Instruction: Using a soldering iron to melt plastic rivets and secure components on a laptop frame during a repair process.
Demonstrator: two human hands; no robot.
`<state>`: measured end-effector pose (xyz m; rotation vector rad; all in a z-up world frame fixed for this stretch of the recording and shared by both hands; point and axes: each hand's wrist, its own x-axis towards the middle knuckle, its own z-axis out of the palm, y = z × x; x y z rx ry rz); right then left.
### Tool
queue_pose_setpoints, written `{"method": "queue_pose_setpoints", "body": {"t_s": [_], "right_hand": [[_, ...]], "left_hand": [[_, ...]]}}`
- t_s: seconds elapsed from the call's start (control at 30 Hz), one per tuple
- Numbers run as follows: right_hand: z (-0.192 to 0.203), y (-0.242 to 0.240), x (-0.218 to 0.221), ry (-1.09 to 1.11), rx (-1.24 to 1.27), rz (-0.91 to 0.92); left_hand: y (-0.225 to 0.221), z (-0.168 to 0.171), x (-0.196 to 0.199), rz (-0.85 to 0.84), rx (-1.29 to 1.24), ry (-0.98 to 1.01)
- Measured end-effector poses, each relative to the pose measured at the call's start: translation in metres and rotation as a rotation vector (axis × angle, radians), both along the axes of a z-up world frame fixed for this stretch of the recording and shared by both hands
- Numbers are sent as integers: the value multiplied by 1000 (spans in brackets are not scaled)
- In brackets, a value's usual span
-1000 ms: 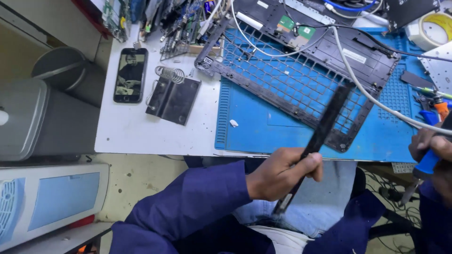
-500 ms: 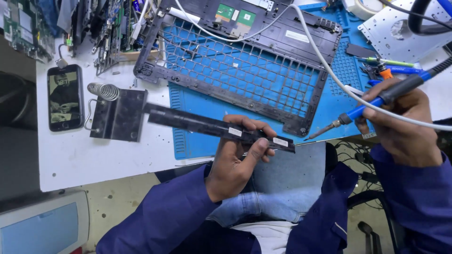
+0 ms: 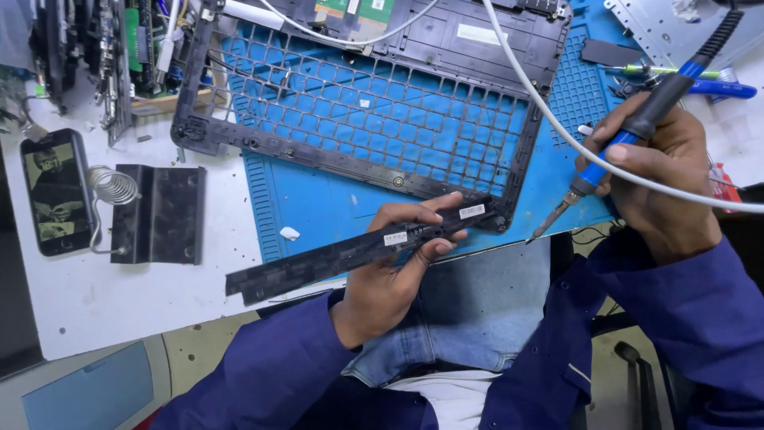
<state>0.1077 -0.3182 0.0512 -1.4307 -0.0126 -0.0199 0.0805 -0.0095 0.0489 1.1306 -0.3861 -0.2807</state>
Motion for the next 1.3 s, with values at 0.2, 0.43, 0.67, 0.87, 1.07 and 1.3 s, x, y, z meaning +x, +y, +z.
{"method": "queue_pose_setpoints", "body": {"t_s": [0.2,0.43,0.67,0.87,1.07,1.3], "right_hand": [[-2,-1,3,-59,-11,-30],[-12,-8,-6,-182,-181,-41],[-13,-7,-5,-160,-157,-62],[-23,-10,-7,-242,-175,-45],[-26,-14,-6,-281,-183,4],[-41,-27,-7,-349,-207,-41]], "left_hand": [[-1,2,4,37,114,-109],[1,-4,2,45,87,-67],[-1,-11,-1,51,66,-72],[1,-8,0,61,121,-145],[1,-8,0,63,167,-229],[2,-8,-1,30,122,-193]]}}
